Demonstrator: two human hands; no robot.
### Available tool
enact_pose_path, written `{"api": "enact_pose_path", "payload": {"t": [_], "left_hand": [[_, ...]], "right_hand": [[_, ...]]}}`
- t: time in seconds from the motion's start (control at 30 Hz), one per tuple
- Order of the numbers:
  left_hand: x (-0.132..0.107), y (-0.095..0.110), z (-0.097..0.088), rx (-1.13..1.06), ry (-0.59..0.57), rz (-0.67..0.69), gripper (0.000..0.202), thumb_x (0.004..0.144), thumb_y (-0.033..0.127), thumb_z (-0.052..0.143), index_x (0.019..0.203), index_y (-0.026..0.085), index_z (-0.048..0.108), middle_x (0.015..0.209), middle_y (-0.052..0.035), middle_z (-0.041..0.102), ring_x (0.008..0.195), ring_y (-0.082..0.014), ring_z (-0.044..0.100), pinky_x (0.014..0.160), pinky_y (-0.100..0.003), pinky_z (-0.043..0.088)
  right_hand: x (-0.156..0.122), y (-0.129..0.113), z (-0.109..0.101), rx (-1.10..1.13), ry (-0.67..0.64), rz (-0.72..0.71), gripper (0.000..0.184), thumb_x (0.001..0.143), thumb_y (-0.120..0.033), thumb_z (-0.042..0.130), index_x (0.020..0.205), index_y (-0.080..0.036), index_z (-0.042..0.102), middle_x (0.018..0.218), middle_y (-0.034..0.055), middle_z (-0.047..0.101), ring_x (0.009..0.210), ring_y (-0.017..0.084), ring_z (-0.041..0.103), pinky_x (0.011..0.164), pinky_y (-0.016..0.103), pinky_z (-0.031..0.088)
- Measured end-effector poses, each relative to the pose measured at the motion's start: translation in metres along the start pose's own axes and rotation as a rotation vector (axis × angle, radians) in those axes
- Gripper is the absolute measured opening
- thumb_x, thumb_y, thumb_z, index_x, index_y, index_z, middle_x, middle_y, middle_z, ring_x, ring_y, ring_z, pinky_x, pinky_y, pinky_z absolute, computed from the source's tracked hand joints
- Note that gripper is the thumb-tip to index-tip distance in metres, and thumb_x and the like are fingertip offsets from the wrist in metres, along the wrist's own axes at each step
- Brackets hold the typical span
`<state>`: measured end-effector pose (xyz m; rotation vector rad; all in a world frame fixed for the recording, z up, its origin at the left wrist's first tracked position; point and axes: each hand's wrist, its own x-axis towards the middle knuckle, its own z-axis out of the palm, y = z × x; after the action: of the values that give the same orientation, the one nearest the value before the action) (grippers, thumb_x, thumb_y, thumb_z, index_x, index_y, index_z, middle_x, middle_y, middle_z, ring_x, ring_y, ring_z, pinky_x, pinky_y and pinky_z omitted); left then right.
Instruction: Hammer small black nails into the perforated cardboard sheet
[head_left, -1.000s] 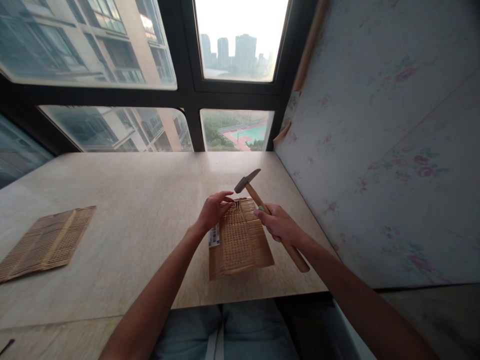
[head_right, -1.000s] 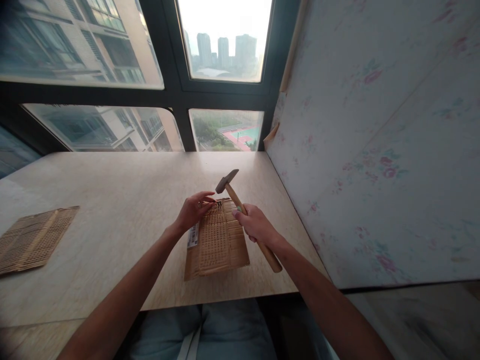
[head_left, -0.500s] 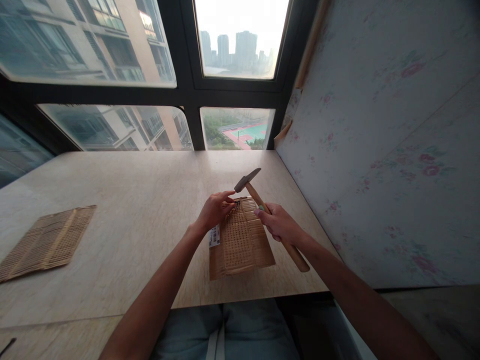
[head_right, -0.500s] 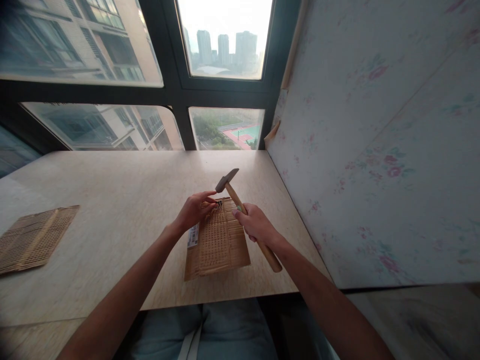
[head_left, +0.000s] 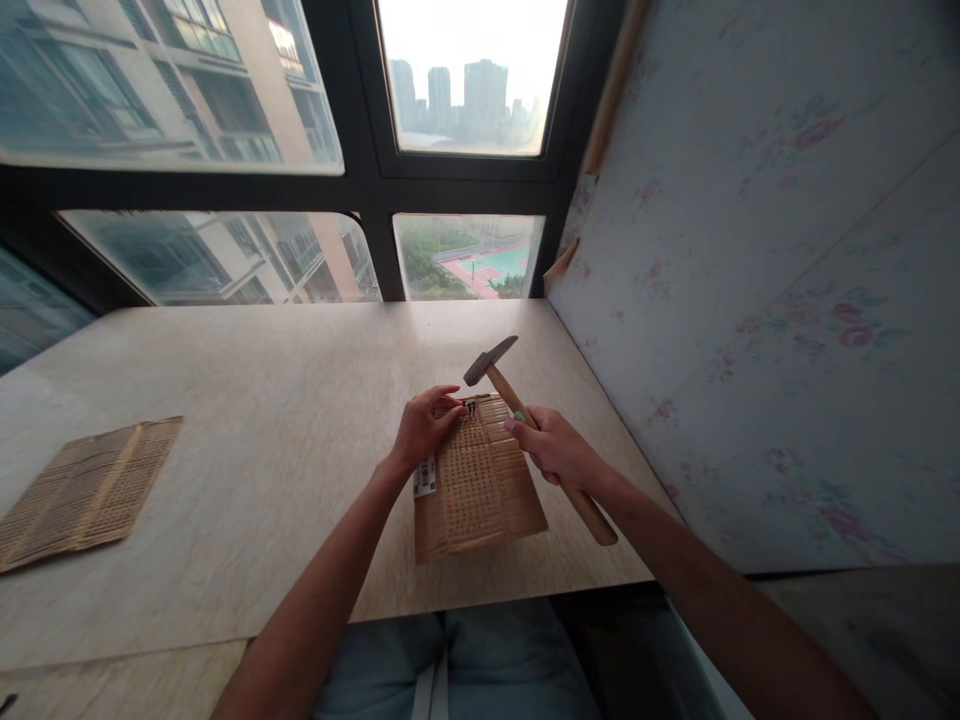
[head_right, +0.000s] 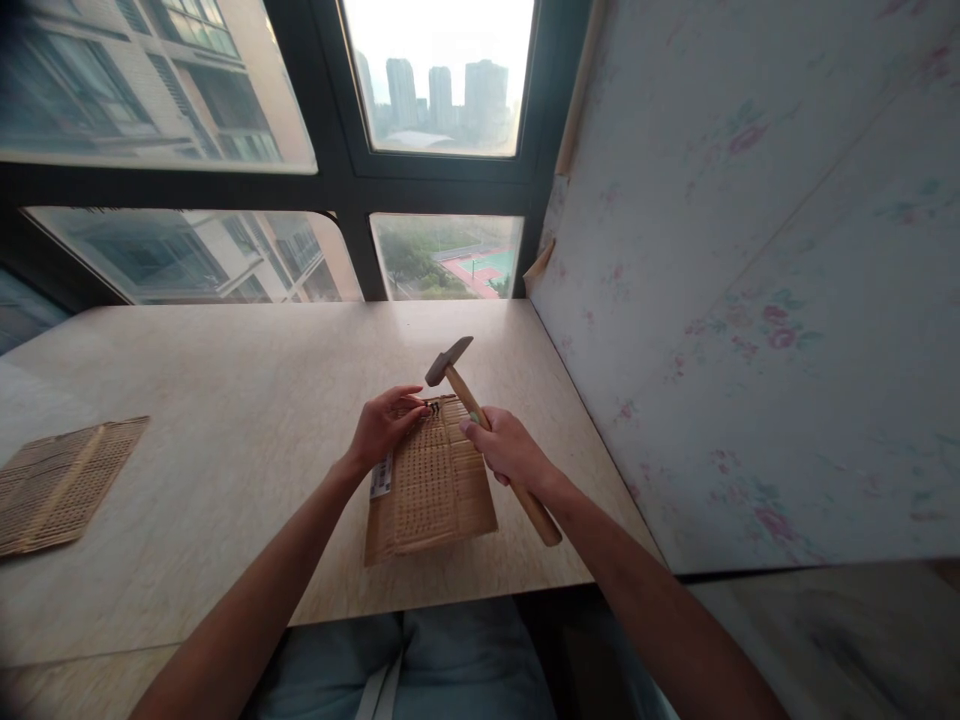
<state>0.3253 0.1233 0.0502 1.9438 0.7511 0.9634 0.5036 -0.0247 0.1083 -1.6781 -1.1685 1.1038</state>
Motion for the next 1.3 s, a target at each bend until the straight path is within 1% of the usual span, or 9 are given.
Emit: {"api": "enact_pose_path", "payload": {"t": [0.17,0.3,0.47,0.6,0.7,0.87,0.93,1.13,1.3], "left_hand": [[-0.003,-0.005,0.002,0.021,0.046,-0.019,0.033,0.079,0.032,0.072,0.110,0.020,0.068,0.094,-0.0075,0.077,0.090,-0.0232,0.073,0.087,-0.041,0.057],[-0.003,-0.009,0.003,0.008,0.043,-0.023,0.034,0.079,0.033,0.073,0.110,0.020,0.068,0.096,-0.0078,0.077,0.091,-0.0238,0.073,0.088,-0.042,0.057],[-0.005,-0.010,0.003,-0.014,0.035,-0.032,0.035,0.080,0.038,0.072,0.110,0.020,0.069,0.095,-0.0076,0.077,0.089,-0.0234,0.074,0.085,-0.040,0.058],[-0.005,-0.011,0.003,0.024,0.039,-0.009,0.033,0.080,0.036,0.072,0.109,0.021,0.069,0.093,-0.0067,0.078,0.087,-0.0234,0.074,0.083,-0.040,0.058],[-0.004,-0.010,0.002,0.092,0.045,0.031,0.029,0.081,0.033,0.072,0.107,0.022,0.070,0.092,-0.0061,0.078,0.087,-0.0236,0.074,0.086,-0.042,0.057],[-0.002,-0.006,0.000,0.225,0.059,0.092,0.022,0.080,0.029,0.073,0.101,0.022,0.070,0.088,-0.0041,0.078,0.090,-0.0241,0.072,0.094,-0.046,0.051],[-0.002,-0.004,0.000,0.254,0.059,0.099,0.021,0.079,0.028,0.074,0.099,0.023,0.070,0.087,-0.0035,0.078,0.091,-0.0241,0.072,0.094,-0.045,0.051],[-0.002,-0.003,0.000,0.152,0.019,0.063,0.022,0.081,0.027,0.071,0.103,0.023,0.069,0.093,-0.0045,0.077,0.086,-0.0223,0.073,0.087,-0.041,0.056],[-0.003,-0.006,0.001,0.094,0.011,0.032,0.024,0.080,0.029,0.071,0.103,0.022,0.070,0.092,-0.0056,0.077,0.086,-0.0229,0.074,0.083,-0.039,0.059]], "right_hand": [[-0.002,-0.001,-0.001,-0.021,-0.008,-0.003,0.025,0.090,-0.042,0.053,0.077,-0.023,0.043,0.049,-0.0115,0.037,0.028,0.006,0.035,0.021,0.017,0.028],[-0.004,-0.003,-0.001,-0.041,-0.019,0.005,0.024,0.090,-0.041,0.053,0.078,-0.023,0.044,0.050,-0.0115,0.037,0.028,0.006,0.035,0.021,0.018,0.028],[-0.004,-0.006,-0.001,-0.079,-0.024,0.009,0.022,0.091,-0.041,0.050,0.079,-0.023,0.044,0.051,-0.0113,0.036,0.029,0.007,0.036,0.022,0.018,0.029],[-0.005,-0.013,-0.002,-0.152,-0.027,0.009,0.021,0.092,-0.040,0.047,0.080,-0.024,0.044,0.052,-0.0105,0.038,0.029,0.008,0.036,0.025,0.020,0.029],[-0.008,-0.020,-0.003,-0.243,-0.009,-0.009,0.021,0.093,-0.037,0.047,0.077,-0.023,0.045,0.052,-0.0090,0.041,0.032,0.008,0.038,0.031,0.021,0.028],[-0.012,-0.023,-0.003,-0.405,0.049,-0.126,0.028,0.092,-0.036,0.052,0.069,-0.021,0.044,0.063,-0.0014,0.053,0.059,0.013,0.048,0.052,0.025,0.032],[-0.013,-0.022,-0.003,-0.475,0.052,-0.164,0.028,0.093,-0.037,0.050,0.071,-0.022,0.045,0.066,-0.0004,0.055,0.063,0.015,0.049,0.056,0.027,0.032],[-0.016,-0.018,-0.003,-0.563,0.015,-0.125,0.027,0.094,-0.035,0.049,0.071,-0.022,0.043,0.066,-0.0001,0.055,0.062,0.016,0.051,0.056,0.027,0.030],[-0.019,-0.019,-0.001,-0.586,0.039,-0.122,0.027,0.096,-0.034,0.048,0.072,-0.022,0.043,0.065,-0.0001,0.057,0.060,0.015,0.051,0.055,0.026,0.031]]}}
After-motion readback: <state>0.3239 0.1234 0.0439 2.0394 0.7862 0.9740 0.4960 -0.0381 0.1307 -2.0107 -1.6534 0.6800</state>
